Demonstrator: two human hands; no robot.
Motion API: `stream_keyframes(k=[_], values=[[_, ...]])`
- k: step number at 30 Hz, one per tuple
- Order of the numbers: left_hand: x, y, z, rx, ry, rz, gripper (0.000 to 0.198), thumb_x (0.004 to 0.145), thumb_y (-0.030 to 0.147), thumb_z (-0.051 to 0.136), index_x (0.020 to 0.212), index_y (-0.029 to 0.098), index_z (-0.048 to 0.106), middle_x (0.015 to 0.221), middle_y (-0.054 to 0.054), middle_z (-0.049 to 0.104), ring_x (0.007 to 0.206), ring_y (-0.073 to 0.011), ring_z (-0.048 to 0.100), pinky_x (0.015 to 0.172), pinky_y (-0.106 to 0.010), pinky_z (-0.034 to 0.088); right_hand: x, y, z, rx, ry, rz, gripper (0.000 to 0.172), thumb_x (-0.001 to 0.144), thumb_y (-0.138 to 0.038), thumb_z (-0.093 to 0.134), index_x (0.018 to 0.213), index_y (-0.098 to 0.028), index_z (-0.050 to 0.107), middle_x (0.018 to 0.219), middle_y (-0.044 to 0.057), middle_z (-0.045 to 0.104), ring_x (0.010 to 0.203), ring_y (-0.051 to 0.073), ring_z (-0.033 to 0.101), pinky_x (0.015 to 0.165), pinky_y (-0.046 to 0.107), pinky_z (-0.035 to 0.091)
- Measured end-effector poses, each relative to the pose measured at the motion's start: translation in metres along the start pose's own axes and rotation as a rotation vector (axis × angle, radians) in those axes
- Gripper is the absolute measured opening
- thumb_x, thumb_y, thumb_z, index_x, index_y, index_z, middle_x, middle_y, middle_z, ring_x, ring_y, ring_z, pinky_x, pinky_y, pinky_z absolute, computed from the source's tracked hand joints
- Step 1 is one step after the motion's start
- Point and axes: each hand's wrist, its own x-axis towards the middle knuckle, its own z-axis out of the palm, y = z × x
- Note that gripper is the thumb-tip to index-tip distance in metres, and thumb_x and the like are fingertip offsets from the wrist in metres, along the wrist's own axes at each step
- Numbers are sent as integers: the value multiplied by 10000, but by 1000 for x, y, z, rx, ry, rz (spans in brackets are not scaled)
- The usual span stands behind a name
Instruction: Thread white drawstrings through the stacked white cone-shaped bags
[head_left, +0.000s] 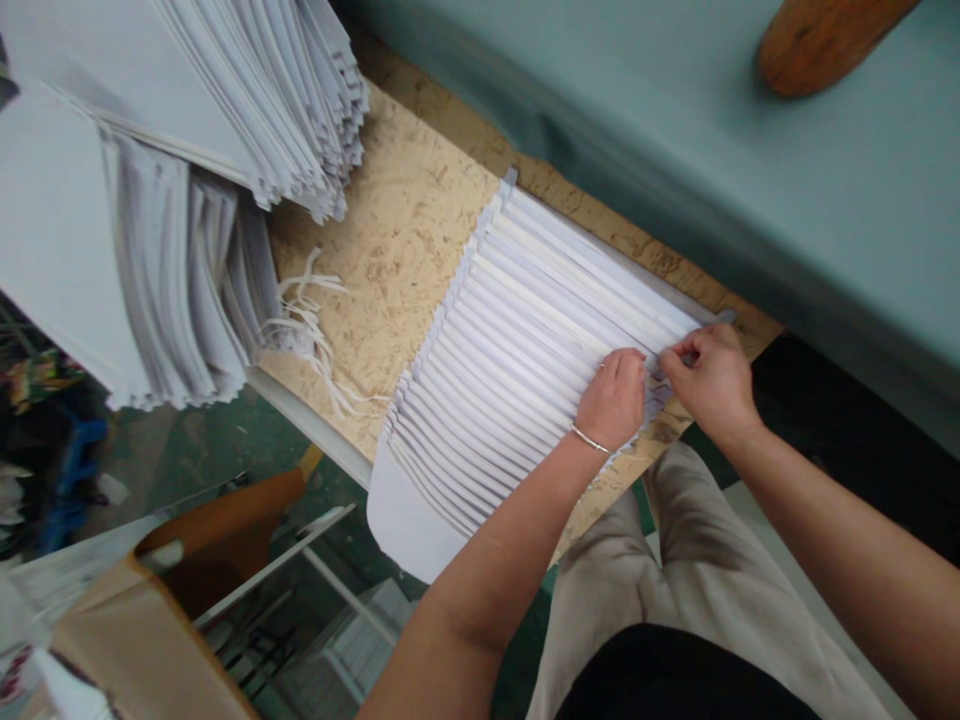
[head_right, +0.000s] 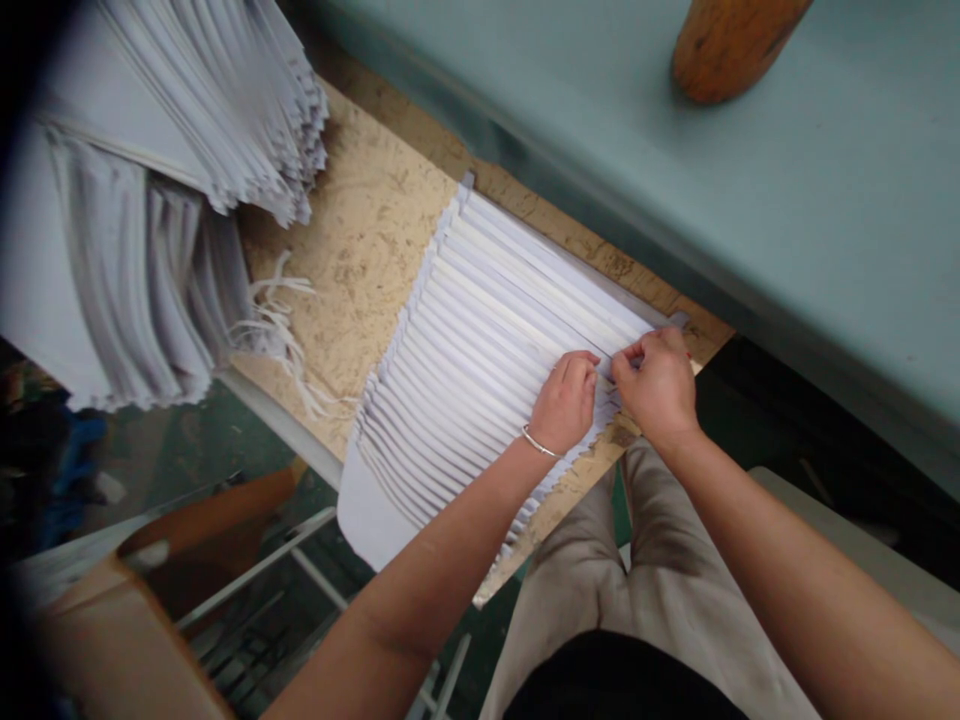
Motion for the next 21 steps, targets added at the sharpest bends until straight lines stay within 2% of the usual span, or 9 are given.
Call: stream_keyframes(k=[13, 16, 18, 21], values=[[2, 0, -2, -60, 10, -9, 154, 974, 199, 315, 962, 191, 469, 1093, -114, 587, 1090, -191, 531, 1003, -368, 437, 0, 1, 2, -30, 5, -7, 153, 773, -277, 588, 689, -196, 490, 817, 80, 503, 810, 233, 520, 771, 381, 460], [3, 4, -8, -153, 45, -85, 140, 972, 225, 368, 937, 195, 501, 1037, -96, 613, 1034, -185, 562, 945, -348, 468, -7, 5, -8, 64, 47, 61, 129, 770, -295, 604, 777, -183, 541, 853, 72, 520, 762, 202, 524, 741, 357, 470], [3, 8, -13, -223, 80, -173, 149, 971, 254, 399, 947, 190, 532, 992, -81, 628, 985, -175, 585, 895, -326, 487, -15, 6, -18, 163, 81, 117, 181, 795, -317, 600, 905, -174, 583, 906, 71, 553, 728, 179, 533, 704, 334, 474], [2, 11, -20, -300, 95, -283, 177, 966, 285, 427, 974, 183, 572, 956, -62, 644, 935, -161, 606, 834, -296, 497, -30, 0, -32, 334, -36, 101, 234, 865, -376, 575, 1004, -196, 630, 949, 68, 610, 768, 182, 573, 699, 323, 477]])
